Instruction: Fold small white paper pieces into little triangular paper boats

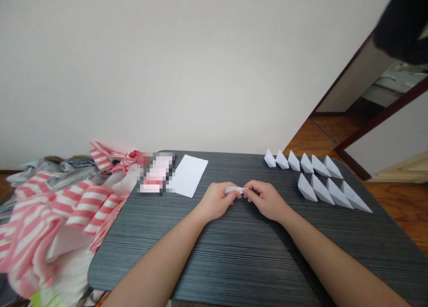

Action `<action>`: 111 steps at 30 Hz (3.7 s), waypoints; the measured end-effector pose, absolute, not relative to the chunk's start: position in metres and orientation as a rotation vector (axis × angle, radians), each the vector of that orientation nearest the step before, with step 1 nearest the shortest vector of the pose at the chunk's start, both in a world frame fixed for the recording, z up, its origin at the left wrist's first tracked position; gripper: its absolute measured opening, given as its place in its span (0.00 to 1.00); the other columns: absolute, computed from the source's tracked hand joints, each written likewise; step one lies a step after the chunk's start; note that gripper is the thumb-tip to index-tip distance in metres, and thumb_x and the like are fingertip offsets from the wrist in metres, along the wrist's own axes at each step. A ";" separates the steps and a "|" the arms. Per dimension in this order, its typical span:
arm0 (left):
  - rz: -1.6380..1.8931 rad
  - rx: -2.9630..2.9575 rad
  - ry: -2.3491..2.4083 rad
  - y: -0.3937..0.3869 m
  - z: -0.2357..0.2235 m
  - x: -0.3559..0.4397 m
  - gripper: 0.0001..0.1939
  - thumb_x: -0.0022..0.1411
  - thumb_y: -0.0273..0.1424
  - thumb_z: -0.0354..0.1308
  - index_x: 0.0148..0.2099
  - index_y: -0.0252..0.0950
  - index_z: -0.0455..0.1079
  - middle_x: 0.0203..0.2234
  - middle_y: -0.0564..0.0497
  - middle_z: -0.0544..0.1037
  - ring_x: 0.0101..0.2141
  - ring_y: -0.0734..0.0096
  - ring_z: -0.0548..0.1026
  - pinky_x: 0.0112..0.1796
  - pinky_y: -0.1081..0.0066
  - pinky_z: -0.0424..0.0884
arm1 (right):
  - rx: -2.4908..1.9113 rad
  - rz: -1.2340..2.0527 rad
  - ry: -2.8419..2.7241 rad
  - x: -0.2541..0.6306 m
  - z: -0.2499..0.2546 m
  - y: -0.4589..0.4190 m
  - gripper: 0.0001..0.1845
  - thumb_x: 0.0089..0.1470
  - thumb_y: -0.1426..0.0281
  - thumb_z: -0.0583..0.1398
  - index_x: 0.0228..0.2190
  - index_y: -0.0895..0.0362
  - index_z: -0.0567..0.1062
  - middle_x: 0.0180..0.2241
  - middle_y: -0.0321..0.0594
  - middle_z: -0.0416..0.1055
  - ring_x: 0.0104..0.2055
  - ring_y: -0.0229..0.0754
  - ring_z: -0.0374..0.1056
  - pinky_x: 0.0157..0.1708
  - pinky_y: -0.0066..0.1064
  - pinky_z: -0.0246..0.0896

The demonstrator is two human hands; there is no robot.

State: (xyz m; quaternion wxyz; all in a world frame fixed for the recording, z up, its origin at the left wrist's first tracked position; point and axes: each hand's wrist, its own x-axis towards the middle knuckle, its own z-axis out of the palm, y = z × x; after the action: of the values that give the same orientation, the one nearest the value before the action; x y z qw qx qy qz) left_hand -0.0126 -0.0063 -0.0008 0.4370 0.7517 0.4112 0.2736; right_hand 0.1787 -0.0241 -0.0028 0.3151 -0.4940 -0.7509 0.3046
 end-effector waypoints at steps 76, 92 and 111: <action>0.835 1.541 1.023 0.001 -0.012 -0.011 0.17 0.63 0.39 0.44 0.42 0.33 0.68 0.28 0.48 0.76 0.19 0.78 0.71 0.20 0.78 0.62 | -1.379 1.015 -1.571 0.187 -0.016 -0.019 0.16 0.58 0.60 0.52 0.27 0.57 0.69 0.18 0.35 0.68 0.20 0.35 0.62 0.23 0.28 0.56; 0.812 1.434 0.902 0.002 -0.010 -0.013 0.14 0.62 0.38 0.47 0.41 0.32 0.65 0.27 0.48 0.76 0.21 0.77 0.71 0.23 0.77 0.63 | -1.334 1.022 -1.653 0.187 -0.012 -0.021 0.14 0.58 0.64 0.52 0.25 0.57 0.68 0.20 0.34 0.68 0.23 0.36 0.63 0.27 0.28 0.57; 0.842 1.678 1.044 -0.001 -0.011 -0.012 0.12 0.59 0.37 0.52 0.41 0.35 0.66 0.22 0.54 0.70 0.22 0.77 0.66 0.23 0.77 0.58 | -1.271 1.029 -1.790 0.184 -0.012 -0.024 0.10 0.57 0.66 0.54 0.27 0.57 0.70 0.22 0.35 0.69 0.25 0.37 0.66 0.29 0.28 0.58</action>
State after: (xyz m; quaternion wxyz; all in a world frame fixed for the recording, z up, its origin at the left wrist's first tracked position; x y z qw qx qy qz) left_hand -0.0121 -0.0009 -0.0107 0.4768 0.6867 0.4272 0.3445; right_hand 0.1843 -0.0242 -0.0120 0.3512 -0.4908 -0.6913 0.3973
